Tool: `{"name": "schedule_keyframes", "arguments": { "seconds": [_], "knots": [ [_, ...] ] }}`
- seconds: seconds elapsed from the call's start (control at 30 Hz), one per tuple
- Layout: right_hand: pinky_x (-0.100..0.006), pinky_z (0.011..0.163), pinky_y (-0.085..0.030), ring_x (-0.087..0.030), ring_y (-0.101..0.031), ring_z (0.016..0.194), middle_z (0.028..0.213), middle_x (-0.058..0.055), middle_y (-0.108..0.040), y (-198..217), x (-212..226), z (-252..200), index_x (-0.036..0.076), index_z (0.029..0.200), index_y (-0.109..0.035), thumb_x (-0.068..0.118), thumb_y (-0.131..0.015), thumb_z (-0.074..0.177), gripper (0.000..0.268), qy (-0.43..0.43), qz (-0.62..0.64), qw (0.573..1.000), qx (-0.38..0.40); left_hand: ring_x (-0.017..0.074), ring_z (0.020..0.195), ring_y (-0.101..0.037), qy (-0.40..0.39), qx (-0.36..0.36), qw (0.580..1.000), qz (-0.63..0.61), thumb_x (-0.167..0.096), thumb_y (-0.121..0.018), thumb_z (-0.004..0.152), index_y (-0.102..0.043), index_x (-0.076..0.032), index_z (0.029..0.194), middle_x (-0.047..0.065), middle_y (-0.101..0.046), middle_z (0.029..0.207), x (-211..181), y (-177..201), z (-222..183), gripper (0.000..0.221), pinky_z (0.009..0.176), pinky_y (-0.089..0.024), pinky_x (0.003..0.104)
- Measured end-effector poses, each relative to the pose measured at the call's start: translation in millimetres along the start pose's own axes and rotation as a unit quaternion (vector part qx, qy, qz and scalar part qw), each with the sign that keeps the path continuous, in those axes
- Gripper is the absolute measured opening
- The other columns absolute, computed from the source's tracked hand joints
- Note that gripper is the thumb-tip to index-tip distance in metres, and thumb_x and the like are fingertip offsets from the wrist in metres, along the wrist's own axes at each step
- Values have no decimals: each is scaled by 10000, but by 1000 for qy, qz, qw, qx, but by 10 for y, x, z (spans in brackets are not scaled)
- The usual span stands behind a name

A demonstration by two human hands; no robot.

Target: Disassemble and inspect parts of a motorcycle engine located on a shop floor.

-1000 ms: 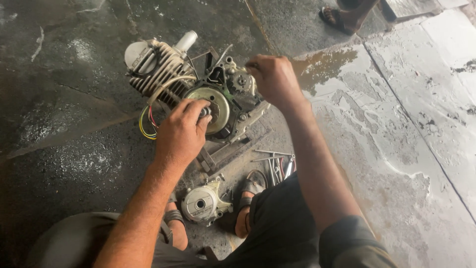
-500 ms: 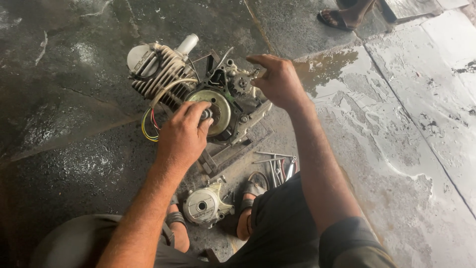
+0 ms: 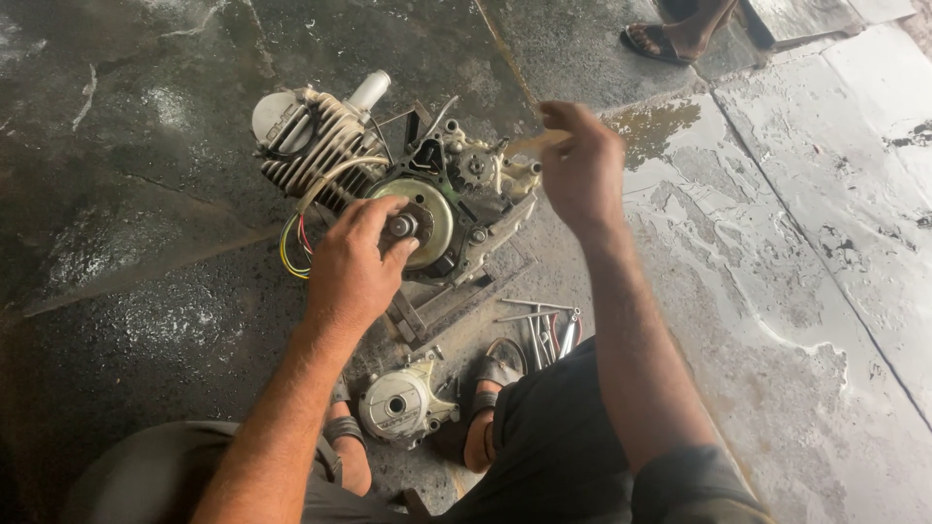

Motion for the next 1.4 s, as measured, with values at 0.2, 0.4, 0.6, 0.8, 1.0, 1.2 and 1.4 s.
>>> {"name": "schedule_keyframes", "arguments": {
  "seconds": [0.2,0.4,0.6,0.8,1.0,1.2,1.4],
  "knots": [
    [-264,631,-624,-164,-741,757,938,-111,-745,21,843,-607,15,1052,-665,-120,-630,967,163,243,51,948,-201,257,1088,-731,24,15,996,-87,-109,-779,882,-688,-66,1225,134,-705,1202,85,-15,-14,358,866,-643,354],
    [-276,589,-623,-166,-712,774,1015,-145,-702,-649,1268,-755,-12,1134,-635,158,-774,1002,256,309,61,947,-63,237,1058,-727,-4,-22,997,-68,-175,-819,885,-687,-69,1161,119,-704,1154,257,-126,-5,324,824,-642,341],
    [-345,453,-559,-186,-687,634,819,-103,-680,-928,1330,-586,22,964,-667,455,-748,924,442,188,-113,975,37,199,966,-729,-45,-84,991,-92,23,-676,944,-672,-50,1123,85,-712,1077,414,-168,-23,194,806,-616,321],
    [-409,484,-559,-233,-662,606,817,-111,-656,-1117,1322,-528,4,978,-645,363,-655,1043,365,107,-150,972,145,147,908,-641,-17,-70,976,-207,105,-619,913,-683,-33,1159,57,-676,1049,586,-258,-55,290,768,-527,278],
    [-399,740,-589,-247,-640,847,924,-123,-624,-883,1641,-732,27,949,-622,31,-645,747,204,322,-128,936,-60,96,926,-617,-5,-49,965,-256,61,-692,914,-676,-40,1169,17,-666,1080,575,-222,1,274,762,-510,241],
    [-436,725,-582,-263,-645,869,998,-138,-613,-1091,1319,-509,-12,1112,-631,358,-691,1028,384,22,-120,971,203,121,948,-607,32,-21,954,-299,-21,-698,971,-699,-51,1175,36,-658,1135,879,-462,-78,207,805,-544,278],
    [-431,850,-590,-311,-660,941,1019,-151,-630,-971,1631,-733,8,1060,-660,73,-709,744,327,325,-117,939,-3,147,1069,-638,-37,-78,942,-323,-158,-720,980,-652,-24,1180,54,-674,1189,1056,-525,-79,250,878,-520,292]
  ]
}}
Point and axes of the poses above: each hand's wrist, its own z-axis towards the middle knuckle, its own y-axis out of the back of the hand, x = y × z, the point moved 7 cm from there along z, towards the middle knuckle
